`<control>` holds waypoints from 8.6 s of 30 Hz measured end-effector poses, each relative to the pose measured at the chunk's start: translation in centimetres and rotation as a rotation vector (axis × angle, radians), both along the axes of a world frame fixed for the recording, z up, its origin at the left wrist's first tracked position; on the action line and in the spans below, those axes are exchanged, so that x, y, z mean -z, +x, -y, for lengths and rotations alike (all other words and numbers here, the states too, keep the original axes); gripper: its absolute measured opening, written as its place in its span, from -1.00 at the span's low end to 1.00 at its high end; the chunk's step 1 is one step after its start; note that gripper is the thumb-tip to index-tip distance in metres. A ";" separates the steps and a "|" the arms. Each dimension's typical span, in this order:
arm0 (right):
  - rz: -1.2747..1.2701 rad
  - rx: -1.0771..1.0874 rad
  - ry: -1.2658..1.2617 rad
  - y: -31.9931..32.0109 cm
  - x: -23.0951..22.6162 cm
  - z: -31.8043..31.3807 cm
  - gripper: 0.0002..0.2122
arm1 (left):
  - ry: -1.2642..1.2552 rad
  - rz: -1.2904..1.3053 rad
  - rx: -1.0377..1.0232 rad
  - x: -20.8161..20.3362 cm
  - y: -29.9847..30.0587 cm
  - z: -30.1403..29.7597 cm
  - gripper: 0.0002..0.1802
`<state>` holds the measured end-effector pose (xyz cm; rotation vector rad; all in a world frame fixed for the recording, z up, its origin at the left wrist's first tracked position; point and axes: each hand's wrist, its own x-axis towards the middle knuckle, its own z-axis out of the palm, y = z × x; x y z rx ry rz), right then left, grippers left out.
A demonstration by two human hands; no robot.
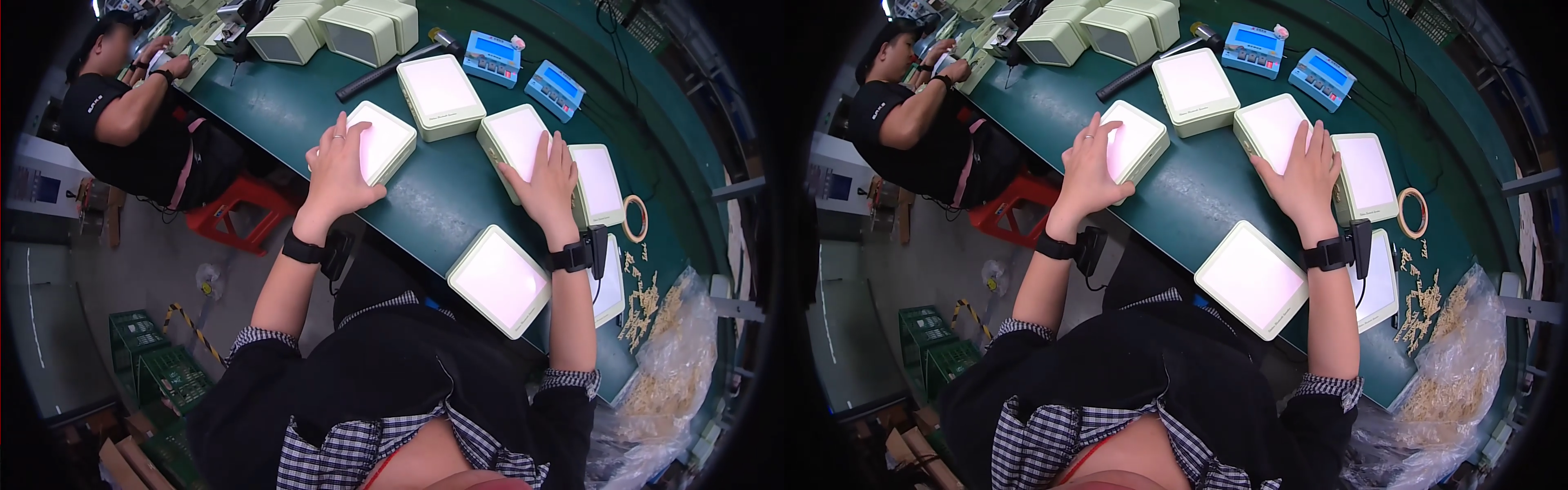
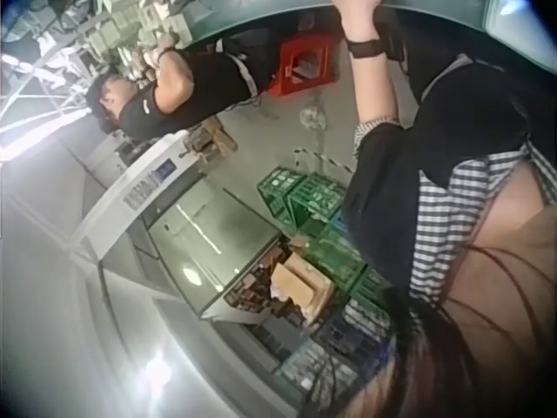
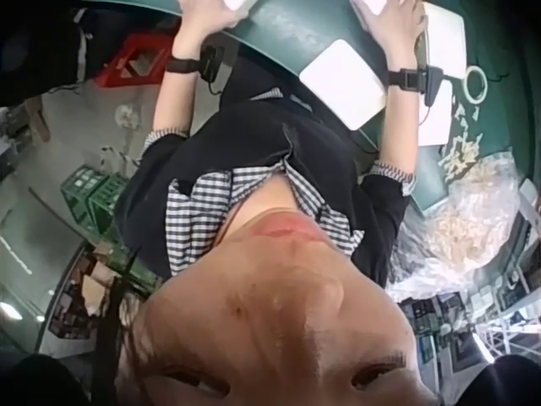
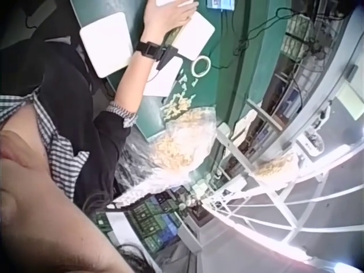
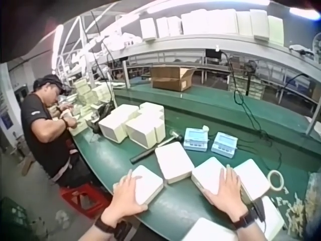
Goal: The person picks up a speaker, turns it over to check the buttons, and then presses a decorative logo onto the speaker's grille. They repeat this process with several more speakers before moving the finished units to the side.
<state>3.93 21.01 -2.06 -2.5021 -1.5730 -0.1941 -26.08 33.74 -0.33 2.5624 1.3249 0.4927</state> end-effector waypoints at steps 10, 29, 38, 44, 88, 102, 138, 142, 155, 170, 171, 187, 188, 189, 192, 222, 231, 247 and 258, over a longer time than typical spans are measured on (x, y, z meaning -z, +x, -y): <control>-0.381 -0.121 -0.086 -3.0 -5.2 7.4 -0.12 | -0.057 -0.044 0.010 -0.7 0.1 0.1 0.05; -0.294 -0.267 0.042 -7.7 -4.3 12.2 -0.12 | -0.030 0.026 -0.009 -0.5 0.7 0.3 0.07; -0.293 -0.214 0.078 -7.3 -4.0 11.2 -0.10 | -0.118 -0.016 0.070 -0.9 -0.1 0.0 0.20; -0.298 -0.228 0.080 -7.4 -4.0 10.9 -0.10 | -0.116 0.004 0.083 -1.0 -0.5 -0.2 0.17; -1.855 -0.149 0.970 -8.4 -1.7 13.5 -0.19 | -0.725 0.652 0.811 -10.4 8.7 4.0 0.13; -1.525 -0.453 1.778 -4.1 -1.6 28.8 -0.29 | 0.049 -0.117 -0.497 -4.9 17.7 -21.3 0.05; -1.215 0.326 2.017 -3.8 0.6 33.9 -0.36 | -0.028 -0.049 -0.230 -5.8 1.0 -23.0 0.23; -1.240 0.405 1.998 -3.5 0.7 34.0 -0.36 | 0.093 -0.037 0.252 -9.7 -3.1 -16.0 0.28; -1.242 0.396 2.051 -0.8 0.6 27.5 -0.34 | -0.081 -0.270 0.874 -8.8 4.7 0.2 0.25; -1.241 0.451 1.910 -0.7 -0.2 26.7 -0.38 | 0.031 -0.342 -0.002 -4.6 29.9 -30.9 -0.31; -1.236 0.455 1.930 -1.0 -0.3 26.4 -0.38 | 0.102 -0.323 -0.121 -3.3 31.0 -31.6 -0.24; -1.127 0.443 1.994 -1.0 2.1 27.7 -0.40 | 0.012 -0.474 0.036 1.8 35.2 -38.9 0.15; -1.105 0.471 1.992 -0.6 1.9 27.5 -0.40 | 0.004 -0.454 0.068 1.6 35.0 -38.6 0.10; -1.107 0.481 2.002 -0.2 1.5 27.3 -0.40 | -0.007 -0.433 0.095 1.4 34.9 -38.5 0.05; -1.255 0.539 1.981 2.7 -0.6 26.7 -0.44 | 0.041 -0.025 0.147 -0.3 31.8 -39.9 0.00; 0.005 0.916 0.459 42.0 -3.9 17.7 -0.37 | -0.518 0.777 0.325 3.0 -4.1 -9.1 -0.09; -0.302 0.292 -0.148 21.4 0.0 26.7 -0.48 | -0.835 0.821 0.323 4.3 -1.8 -6.8 -0.11; -0.204 0.570 0.866 12.9 1.5 27.9 -0.90 | -0.327 0.691 0.365 10.0 -1.6 -5.8 -0.40; -0.863 0.140 1.177 7.2 -6.7 22.8 -0.89 | -0.376 0.684 0.345 9.3 -1.2 -5.9 -0.35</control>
